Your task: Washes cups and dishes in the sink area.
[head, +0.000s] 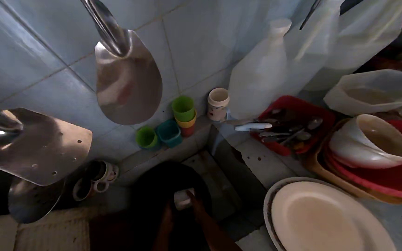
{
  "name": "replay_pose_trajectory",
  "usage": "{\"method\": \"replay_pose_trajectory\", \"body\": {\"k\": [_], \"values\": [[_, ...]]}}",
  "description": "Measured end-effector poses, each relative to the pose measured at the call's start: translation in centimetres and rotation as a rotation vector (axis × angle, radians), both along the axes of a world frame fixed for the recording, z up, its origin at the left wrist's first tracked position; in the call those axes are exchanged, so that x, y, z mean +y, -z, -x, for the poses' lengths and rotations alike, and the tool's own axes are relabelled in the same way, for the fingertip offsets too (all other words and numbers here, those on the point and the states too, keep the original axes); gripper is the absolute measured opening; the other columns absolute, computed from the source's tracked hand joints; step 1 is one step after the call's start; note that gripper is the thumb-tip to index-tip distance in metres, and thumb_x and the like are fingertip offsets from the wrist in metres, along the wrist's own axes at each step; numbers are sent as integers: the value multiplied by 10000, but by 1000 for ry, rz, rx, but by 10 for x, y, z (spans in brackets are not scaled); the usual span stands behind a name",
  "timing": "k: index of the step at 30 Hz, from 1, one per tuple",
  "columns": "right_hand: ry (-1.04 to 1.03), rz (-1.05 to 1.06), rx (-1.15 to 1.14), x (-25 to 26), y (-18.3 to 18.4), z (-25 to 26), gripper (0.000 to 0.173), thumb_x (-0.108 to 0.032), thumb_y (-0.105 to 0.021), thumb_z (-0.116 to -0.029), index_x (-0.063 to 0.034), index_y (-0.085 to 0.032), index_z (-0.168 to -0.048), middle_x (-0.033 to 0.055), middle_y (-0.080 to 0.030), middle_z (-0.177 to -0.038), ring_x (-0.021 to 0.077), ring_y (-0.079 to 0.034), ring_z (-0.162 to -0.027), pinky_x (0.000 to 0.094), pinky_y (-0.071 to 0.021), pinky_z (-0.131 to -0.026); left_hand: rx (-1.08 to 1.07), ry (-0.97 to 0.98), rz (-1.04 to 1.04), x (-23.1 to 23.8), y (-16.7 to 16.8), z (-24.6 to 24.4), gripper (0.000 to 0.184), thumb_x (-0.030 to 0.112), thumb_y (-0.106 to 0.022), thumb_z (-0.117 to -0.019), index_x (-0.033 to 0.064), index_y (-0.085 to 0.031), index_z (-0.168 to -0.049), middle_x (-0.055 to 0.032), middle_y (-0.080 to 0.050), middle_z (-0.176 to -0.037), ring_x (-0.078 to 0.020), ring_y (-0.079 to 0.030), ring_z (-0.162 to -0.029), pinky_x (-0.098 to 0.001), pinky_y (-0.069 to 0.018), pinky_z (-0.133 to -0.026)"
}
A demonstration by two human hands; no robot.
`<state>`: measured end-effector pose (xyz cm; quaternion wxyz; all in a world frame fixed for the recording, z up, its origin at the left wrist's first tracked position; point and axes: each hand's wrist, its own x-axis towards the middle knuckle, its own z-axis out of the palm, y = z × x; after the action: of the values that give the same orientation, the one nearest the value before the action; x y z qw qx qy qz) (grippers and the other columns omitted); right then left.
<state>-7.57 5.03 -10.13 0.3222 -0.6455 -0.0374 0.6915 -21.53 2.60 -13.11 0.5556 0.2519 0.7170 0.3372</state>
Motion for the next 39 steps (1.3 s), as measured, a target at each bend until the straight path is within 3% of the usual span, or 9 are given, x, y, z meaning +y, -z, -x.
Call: {"method": "replay_pose_trajectory", "body": {"k": [9, 13, 17, 20, 23, 26, 29, 36, 39], "values": [[-28, 77, 35, 2, 2, -1, 636, -385, -629, -1022, -8, -438, -1498, 302, -504, -1438, 447, -553, -1258, 604, -504, -980, 101, -324, 93, 14, 10, -13, 369, 226, -542, -1069, -66, -582, -1291, -267, -615, -1213, -351, -604, -1044, -523, -518, -897], [-57, 86, 233, 6, -16, -18, 582, -487, -384, -1079, -60, -458, -1468, 268, -532, -1378, 407, -567, -1181, 592, -499, -914, 210, 242, -7, 3, -55, -40, 508, 303, -428, -1112, -108, -512, -1398, -322, -549, -1383, -380, -547, -1295, -506, -435, -1110], [-181, 96, 388, 9, -16, -17, 767, -703, -298, -1019, -88, -515, -1423, 221, -612, -1293, 348, -622, -1124, 549, -526, -914, 507, 883, -150, -15, -87, -12, 556, 406, -709, -954, -54, -647, -1260, -219, -694, -1213, -297, -657, -1187, -469, -490, -1082], [-319, -2, 426, 8, -19, -14, 847, -768, -216, -991, -119, -454, -1480, 237, -583, -1327, 375, -616, -1134, 576, -533, -885, 225, 417, -76, -12, -101, -19, 433, 167, -650, -1003, -112, -562, -1322, -246, -650, -1262, -272, -640, -1185, -413, -509, -1056], [-321, -84, 202, 6, -13, -10, 640, -569, -518, -1025, -49, -568, -1395, 217, -632, -1295, 333, -633, -1150, 523, -533, -946, -122, -246, -10, -3, -111, -56, 319, 146, -522, -1063, -48, -544, -1315, -207, -659, -1159, -254, -663, -995, -423, -574, -856], [-297, -107, 192, 6, -11, -19, 522, -445, -483, -1070, -35, -579, -1378, 195, -628, -1312, 291, -617, -1182, 493, -513, -991, 418, 515, 47, -19, -123, -69, 459, 168, -513, -1073, -135, -468, -1415, -297, -568, -1378, -341, -560, -1304, -420, -443, -1122], [-354, -45, 396, 6, -11, -23, 489, -469, -385, -1082, -83, -578, -1313, 143, -654, -1148, 249, -654, -996, 450, -561, -837, 797, 1027, 65, -18, -141, -52, 452, 335, -552, -1053, -24, -634, -1314, -253, -685, -1207, -397, -650, -1174, -544, -493, -1034], [-440, -175, 632, 0, -6, -12, 423, -376, -318, -1092, -87, -611, -1188, 67, -705, -977, 194, -697, -867, 396, -596, -773, -276, -302, -84, 0, -93, 13, 427, 327, -360, -1121, -6, -562, -1294, -161, -672, -1122, -235, -672, -974, -432, -584, -833], [-343, -212, 655, -2, -17, -12, 334, -275, -412, -1087, -66, -553, -1306, 93, -689, -1053, 208, -695, -911, 393, -600, -783, -429, -382, -9, -14, -45, 22, 457, 404, -199, -1122, 102, -470, -1333, -97, -629, -1096, -201, -639, -919, -416, -569, -757]]}}
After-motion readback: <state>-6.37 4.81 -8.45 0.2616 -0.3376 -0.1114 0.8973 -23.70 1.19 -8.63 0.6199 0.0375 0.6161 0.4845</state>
